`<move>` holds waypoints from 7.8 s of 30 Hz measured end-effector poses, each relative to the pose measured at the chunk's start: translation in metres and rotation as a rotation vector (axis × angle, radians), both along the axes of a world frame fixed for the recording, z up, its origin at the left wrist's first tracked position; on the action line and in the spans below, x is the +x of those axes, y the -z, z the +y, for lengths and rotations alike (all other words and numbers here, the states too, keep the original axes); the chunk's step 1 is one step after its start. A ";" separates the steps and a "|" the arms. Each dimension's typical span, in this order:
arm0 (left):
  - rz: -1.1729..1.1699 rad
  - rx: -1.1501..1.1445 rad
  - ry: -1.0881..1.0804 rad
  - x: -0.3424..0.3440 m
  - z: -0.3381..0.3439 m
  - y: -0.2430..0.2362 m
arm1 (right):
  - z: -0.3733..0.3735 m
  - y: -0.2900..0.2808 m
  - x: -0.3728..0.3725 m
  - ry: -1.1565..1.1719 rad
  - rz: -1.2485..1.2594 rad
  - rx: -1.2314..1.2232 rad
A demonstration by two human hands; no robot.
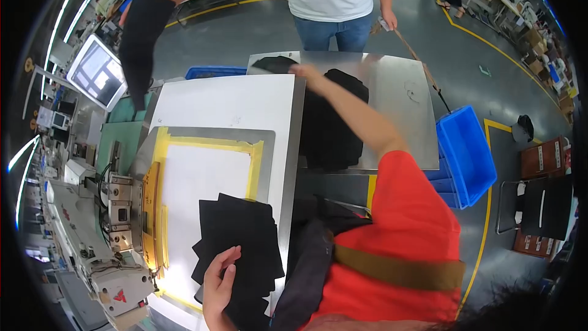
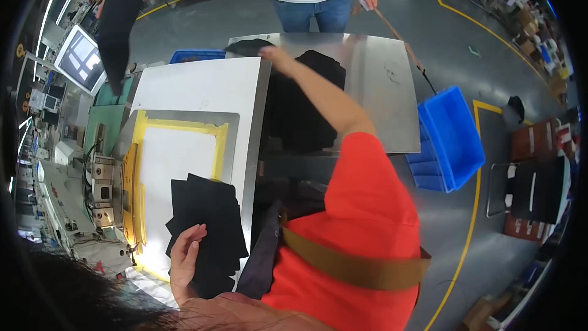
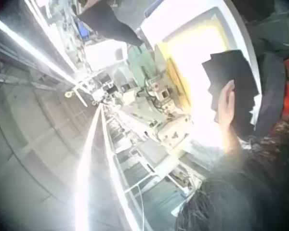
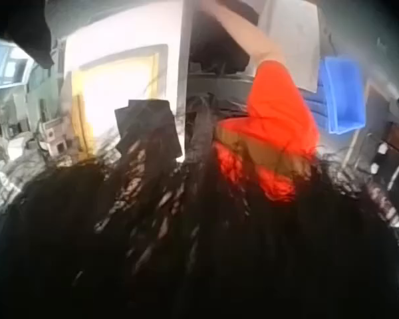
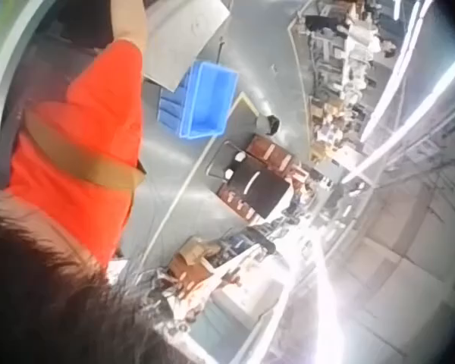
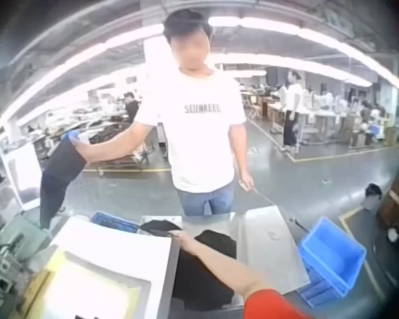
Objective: Sewing and trimming black fabric parts at an industrial sewing station.
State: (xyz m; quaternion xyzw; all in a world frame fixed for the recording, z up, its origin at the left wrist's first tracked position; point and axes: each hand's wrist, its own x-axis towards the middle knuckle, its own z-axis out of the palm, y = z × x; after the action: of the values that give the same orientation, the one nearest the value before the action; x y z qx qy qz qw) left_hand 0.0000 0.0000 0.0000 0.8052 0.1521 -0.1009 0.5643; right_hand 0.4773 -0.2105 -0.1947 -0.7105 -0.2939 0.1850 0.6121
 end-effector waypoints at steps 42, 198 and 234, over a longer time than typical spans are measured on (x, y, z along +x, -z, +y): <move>-0.914 1.106 -0.347 0.223 0.084 0.042 | -0.003 -0.126 -0.168 0.048 -0.148 0.268; -0.639 -0.378 -0.336 0.127 0.031 -0.063 | 0.251 -0.137 0.015 0.182 0.955 0.415; -0.854 -0.464 -0.529 0.080 0.076 -0.072 | 0.317 -0.152 -0.167 -0.971 -0.134 -0.093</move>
State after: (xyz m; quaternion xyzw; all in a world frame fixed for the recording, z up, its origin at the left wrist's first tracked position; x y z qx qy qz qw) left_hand 0.0797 0.0760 0.0722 0.5633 0.0806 0.3490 0.7446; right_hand 0.3107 0.1063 -0.0431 -0.5284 -0.6213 0.4158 0.4023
